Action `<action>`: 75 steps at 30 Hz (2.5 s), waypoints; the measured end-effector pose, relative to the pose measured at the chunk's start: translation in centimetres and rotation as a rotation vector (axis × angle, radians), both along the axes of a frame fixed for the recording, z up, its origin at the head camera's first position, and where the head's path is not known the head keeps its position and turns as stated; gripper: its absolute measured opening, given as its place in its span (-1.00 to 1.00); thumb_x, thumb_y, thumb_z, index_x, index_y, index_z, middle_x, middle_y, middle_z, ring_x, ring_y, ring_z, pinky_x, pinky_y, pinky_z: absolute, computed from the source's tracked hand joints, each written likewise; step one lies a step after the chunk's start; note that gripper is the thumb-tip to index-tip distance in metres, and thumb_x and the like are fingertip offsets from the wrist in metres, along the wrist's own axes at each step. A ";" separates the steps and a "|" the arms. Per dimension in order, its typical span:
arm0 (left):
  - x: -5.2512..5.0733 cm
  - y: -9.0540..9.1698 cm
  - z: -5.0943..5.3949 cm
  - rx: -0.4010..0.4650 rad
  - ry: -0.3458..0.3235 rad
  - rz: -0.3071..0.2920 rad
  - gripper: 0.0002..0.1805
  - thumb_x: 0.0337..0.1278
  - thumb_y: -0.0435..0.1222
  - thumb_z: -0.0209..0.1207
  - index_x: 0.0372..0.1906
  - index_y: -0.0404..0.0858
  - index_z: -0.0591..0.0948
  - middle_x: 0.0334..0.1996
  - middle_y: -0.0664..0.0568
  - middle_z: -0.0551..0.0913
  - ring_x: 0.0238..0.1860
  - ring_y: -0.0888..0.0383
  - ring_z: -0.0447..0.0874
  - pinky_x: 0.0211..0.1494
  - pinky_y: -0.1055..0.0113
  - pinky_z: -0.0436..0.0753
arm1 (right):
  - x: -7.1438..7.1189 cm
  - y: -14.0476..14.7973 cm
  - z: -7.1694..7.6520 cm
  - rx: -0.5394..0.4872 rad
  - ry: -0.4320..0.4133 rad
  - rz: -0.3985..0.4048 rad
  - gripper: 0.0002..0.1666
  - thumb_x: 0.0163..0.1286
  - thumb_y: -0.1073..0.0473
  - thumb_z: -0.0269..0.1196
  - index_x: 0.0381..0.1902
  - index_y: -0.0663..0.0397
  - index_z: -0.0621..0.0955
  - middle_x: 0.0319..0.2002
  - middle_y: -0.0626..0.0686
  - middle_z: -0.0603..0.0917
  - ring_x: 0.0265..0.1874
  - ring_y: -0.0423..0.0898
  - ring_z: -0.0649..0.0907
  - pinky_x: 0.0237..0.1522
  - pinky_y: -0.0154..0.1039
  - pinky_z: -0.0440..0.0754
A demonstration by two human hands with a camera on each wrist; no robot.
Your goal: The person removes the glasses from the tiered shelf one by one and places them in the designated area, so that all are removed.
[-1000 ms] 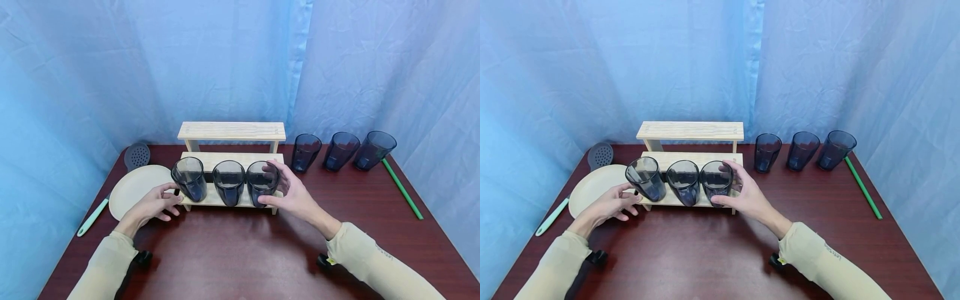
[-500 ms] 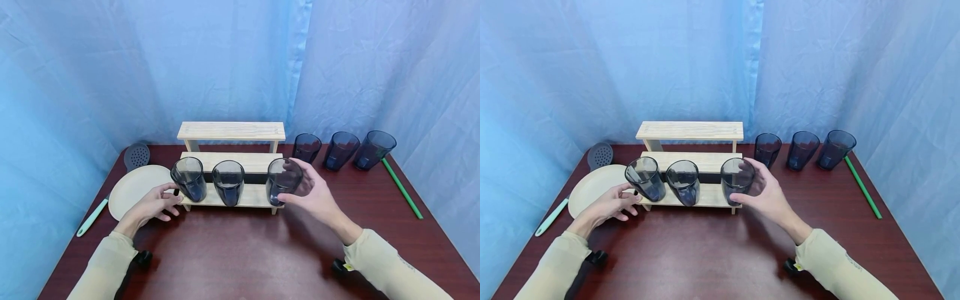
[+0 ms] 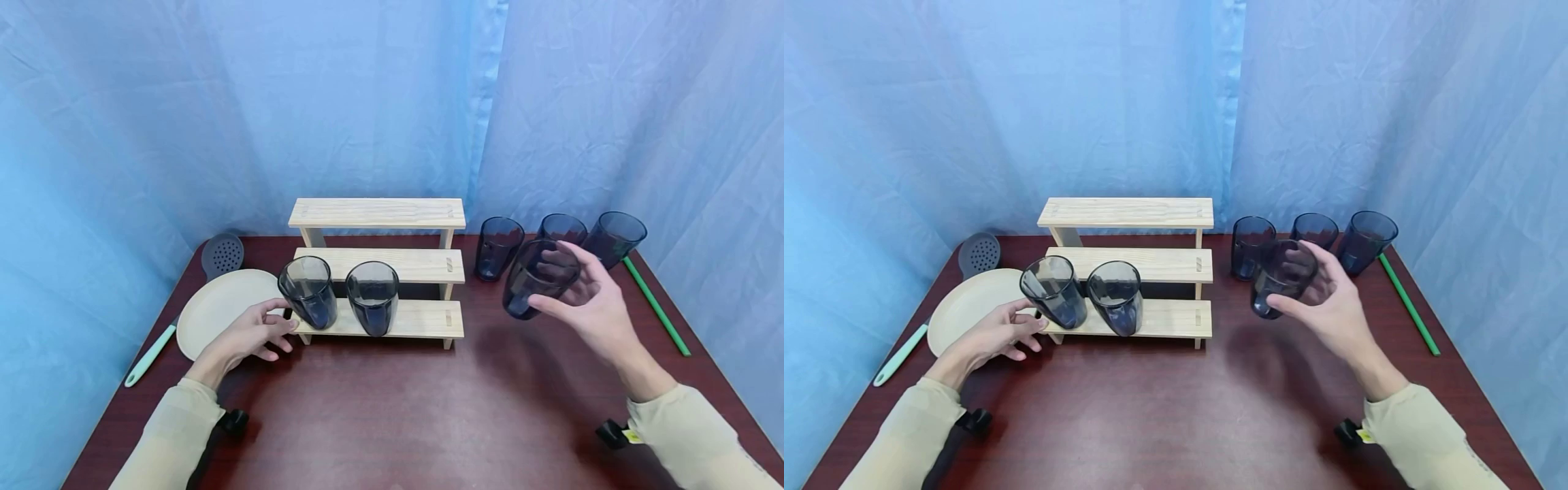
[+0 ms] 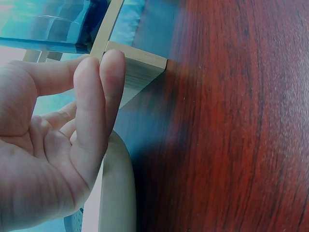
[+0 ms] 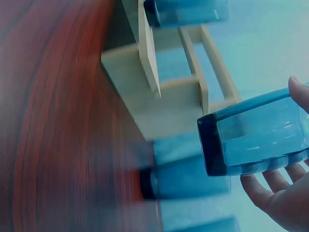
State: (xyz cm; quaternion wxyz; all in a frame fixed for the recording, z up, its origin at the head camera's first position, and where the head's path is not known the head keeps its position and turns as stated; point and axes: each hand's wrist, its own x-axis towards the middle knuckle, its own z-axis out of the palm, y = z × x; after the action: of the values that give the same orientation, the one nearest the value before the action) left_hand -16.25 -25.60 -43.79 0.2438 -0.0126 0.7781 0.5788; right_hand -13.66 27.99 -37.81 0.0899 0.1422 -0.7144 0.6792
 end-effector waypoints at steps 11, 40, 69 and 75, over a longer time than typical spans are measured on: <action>0.0 0.0 0.1 -0.010 0.003 0.005 -0.37 0.41 -0.26 0.22 0.42 -0.31 0.24 -0.08 -0.20 0.71 -0.38 0.08 0.73 -0.48 0.27 0.70 | -1.1 6.6 -1.6 -0.052 -0.007 -0.129 0.02 0.17 0.64 0.35 0.53 0.05 0.27 0.33 0.18 0.46 0.19 -0.14 0.60 0.06 -0.48 0.56; 0.0 0.0 0.3 -0.013 -0.018 0.010 -0.34 0.40 -0.23 0.24 0.45 -0.29 0.23 -0.08 -0.18 0.71 -0.38 0.07 0.73 -0.47 0.26 0.71 | -2.9 14.9 -6.8 0.132 -0.195 -0.391 0.04 0.30 0.38 0.42 0.54 -0.12 0.09 0.30 -0.14 0.38 0.28 -0.32 0.41 -0.04 -0.68 0.45; -0.3 -0.1 0.0 -0.042 -0.007 0.025 -0.32 0.41 -0.23 0.23 0.48 -0.29 0.21 -0.07 -0.19 0.70 -0.36 0.03 0.74 -0.46 0.26 0.71 | -3.0 13.7 -4.5 0.292 -0.149 -0.519 0.11 0.34 0.30 0.39 0.61 -0.24 -0.01 0.43 -0.17 0.26 0.45 -0.24 0.24 0.32 -0.56 0.25; -0.2 0.0 0.0 -0.036 -0.015 0.022 -0.32 0.41 -0.24 0.23 0.47 -0.30 0.21 -0.07 -0.17 0.70 -0.36 0.04 0.75 -0.46 0.25 0.71 | -2.1 10.5 -0.5 0.371 0.031 -0.597 0.08 0.26 0.32 0.44 0.57 -0.21 0.13 0.50 -0.08 0.22 0.49 -0.20 0.20 0.45 -0.44 0.08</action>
State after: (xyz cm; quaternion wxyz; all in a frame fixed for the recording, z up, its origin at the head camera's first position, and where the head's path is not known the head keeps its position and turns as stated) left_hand -16.48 -25.61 -43.79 0.2431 -0.0301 0.7863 0.5672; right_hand -15.78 38.45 -38.31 0.2679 -0.0488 -0.8343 0.4794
